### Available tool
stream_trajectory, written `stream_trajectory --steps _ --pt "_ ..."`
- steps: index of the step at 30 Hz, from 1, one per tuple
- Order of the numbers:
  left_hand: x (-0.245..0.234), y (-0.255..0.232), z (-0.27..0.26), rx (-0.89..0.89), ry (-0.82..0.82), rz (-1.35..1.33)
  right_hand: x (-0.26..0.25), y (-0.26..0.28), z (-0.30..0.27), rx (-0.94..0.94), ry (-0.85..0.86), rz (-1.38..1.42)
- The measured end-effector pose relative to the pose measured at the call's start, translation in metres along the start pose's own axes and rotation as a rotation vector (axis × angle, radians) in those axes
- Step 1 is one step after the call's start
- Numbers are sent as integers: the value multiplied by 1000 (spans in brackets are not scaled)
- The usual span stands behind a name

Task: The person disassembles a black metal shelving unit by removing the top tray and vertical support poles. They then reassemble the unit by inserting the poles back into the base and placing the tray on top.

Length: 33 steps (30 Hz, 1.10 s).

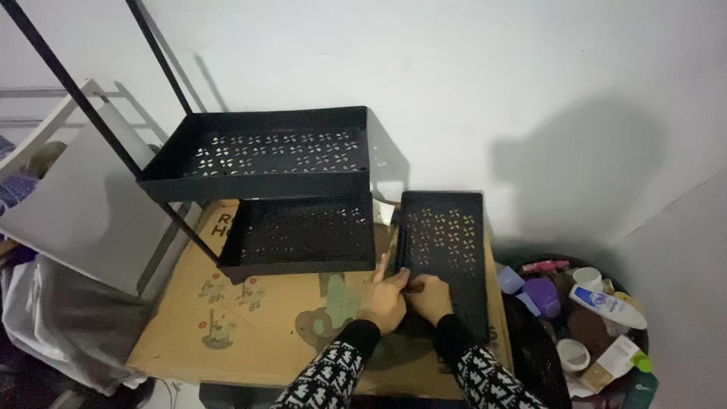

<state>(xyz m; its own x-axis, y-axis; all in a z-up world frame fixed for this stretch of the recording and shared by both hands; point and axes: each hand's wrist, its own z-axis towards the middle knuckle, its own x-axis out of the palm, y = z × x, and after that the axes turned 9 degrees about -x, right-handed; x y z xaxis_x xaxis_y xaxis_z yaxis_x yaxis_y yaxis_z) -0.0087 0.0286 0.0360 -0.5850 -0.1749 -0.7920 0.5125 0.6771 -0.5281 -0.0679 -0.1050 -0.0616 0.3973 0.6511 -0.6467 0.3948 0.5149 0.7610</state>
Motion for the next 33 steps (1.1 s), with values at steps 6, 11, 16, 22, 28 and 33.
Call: stream_trajectory --steps 6,11,16,22,28,33 --pt "9 10 8 58 -4 -8 -9 1 1 74 36 154" --pt "3 10 9 168 -244 -106 -20 11 9 25 -107 293" --pt "-37 -8 -17 274 -619 -202 -48 71 12 -86 -233 390" --pt "-88 -1 -50 339 -1085 -75 -70 166 -12 -460 -509 444" --pt "-126 19 -78 239 -1276 -93 -74 245 -31 -734 -601 338" --pt "-155 34 -100 152 -1394 -59 -68 298 -42 -803 -539 350"
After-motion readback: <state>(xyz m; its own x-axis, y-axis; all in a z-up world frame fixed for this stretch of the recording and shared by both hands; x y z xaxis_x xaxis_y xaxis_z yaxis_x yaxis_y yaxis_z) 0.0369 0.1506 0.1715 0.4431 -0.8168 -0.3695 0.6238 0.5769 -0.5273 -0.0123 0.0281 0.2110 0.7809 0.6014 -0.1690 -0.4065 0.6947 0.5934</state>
